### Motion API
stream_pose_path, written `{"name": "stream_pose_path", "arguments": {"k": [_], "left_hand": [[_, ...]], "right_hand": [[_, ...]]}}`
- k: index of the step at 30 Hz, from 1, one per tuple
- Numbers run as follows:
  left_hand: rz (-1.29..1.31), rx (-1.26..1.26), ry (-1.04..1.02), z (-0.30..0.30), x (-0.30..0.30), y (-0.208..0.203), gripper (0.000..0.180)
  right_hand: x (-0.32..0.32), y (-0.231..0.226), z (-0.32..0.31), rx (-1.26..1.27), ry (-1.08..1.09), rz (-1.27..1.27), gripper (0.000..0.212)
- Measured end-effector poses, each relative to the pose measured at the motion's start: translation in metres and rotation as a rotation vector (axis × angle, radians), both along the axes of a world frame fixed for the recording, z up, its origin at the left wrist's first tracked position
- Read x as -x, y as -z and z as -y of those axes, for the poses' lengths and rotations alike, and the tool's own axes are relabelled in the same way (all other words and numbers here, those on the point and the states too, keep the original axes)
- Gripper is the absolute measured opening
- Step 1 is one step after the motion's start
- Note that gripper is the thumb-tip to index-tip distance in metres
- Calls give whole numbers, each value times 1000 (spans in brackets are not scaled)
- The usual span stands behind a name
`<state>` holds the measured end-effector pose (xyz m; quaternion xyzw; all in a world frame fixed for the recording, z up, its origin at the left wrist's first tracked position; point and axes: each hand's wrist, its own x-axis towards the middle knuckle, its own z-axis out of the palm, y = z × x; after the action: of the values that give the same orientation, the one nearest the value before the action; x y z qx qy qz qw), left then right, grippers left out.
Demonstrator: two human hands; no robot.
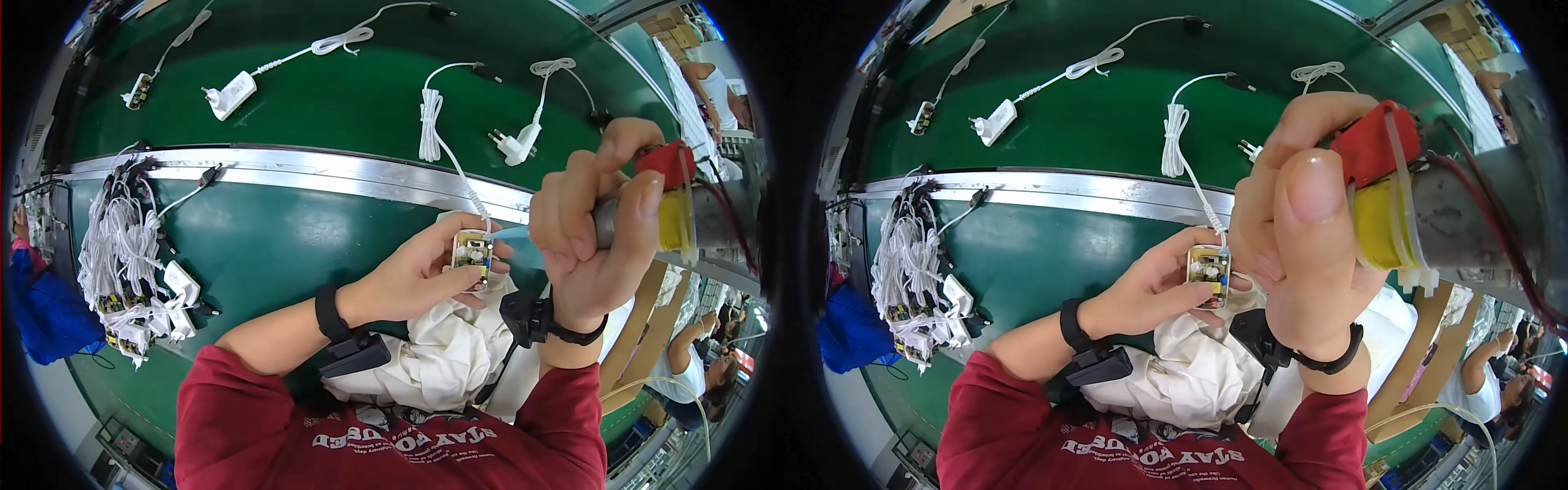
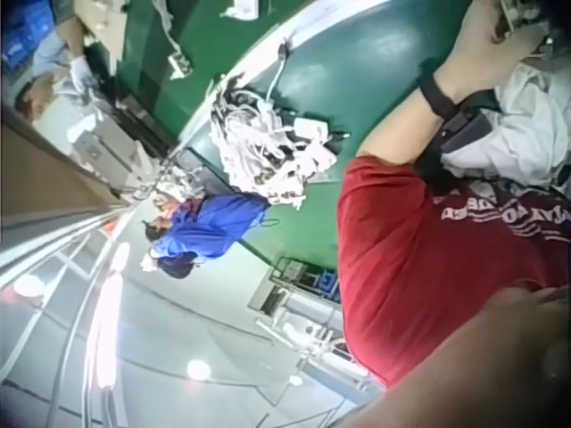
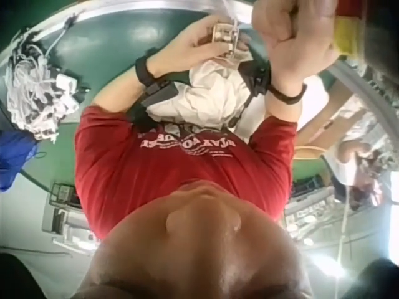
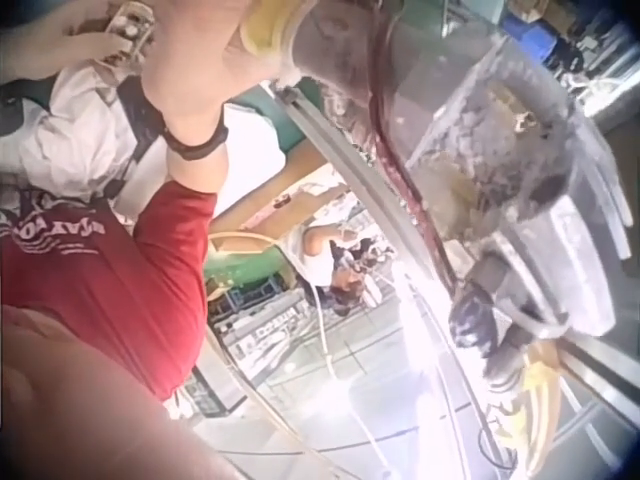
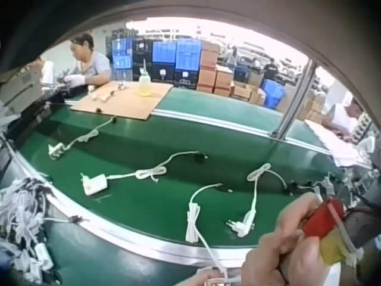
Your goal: The person picks up a circuit board and places it into a white plastic housing, then applies glue to the components using a dispenser. The person then sets the assembled unit onto the conveyor belt and repeats the process.
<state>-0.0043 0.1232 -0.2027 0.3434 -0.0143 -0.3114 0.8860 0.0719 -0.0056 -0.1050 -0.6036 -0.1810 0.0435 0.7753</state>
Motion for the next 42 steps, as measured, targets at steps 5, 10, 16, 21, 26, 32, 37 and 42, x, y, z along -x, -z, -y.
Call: {"name": "stream_pose_path", "arguments": {"k": [5,10,16,21,26,32,37,42], "left_hand": [[-16,13,2,-5,0,1,44],[-23,38,15,-5,0,1,44],[-29,37,12,-5,1,1,45],[-37,41,8,-4,0,4,44],[-92,28,16,-5,-2,4,44],[99,-117,-83,0,-19,8,42],[951,-646,-363,14,-112,6,39],[1400,-1313,-425,36,-141,0,29]], "right_hand": [[-4,7,5,-46,-93,12,31],[-5,10,6,-116,-158,28,33],[-2,3,10,-19,-126,47,39],[-1,2,14,96,-157,70,44],[2,2,17,78,-150,30,44],[5,-3,19,41,-154,26,44],[13,-5,7,-18,-137,12,43],[15,-8,4,-22,-120,-4,40]]}}
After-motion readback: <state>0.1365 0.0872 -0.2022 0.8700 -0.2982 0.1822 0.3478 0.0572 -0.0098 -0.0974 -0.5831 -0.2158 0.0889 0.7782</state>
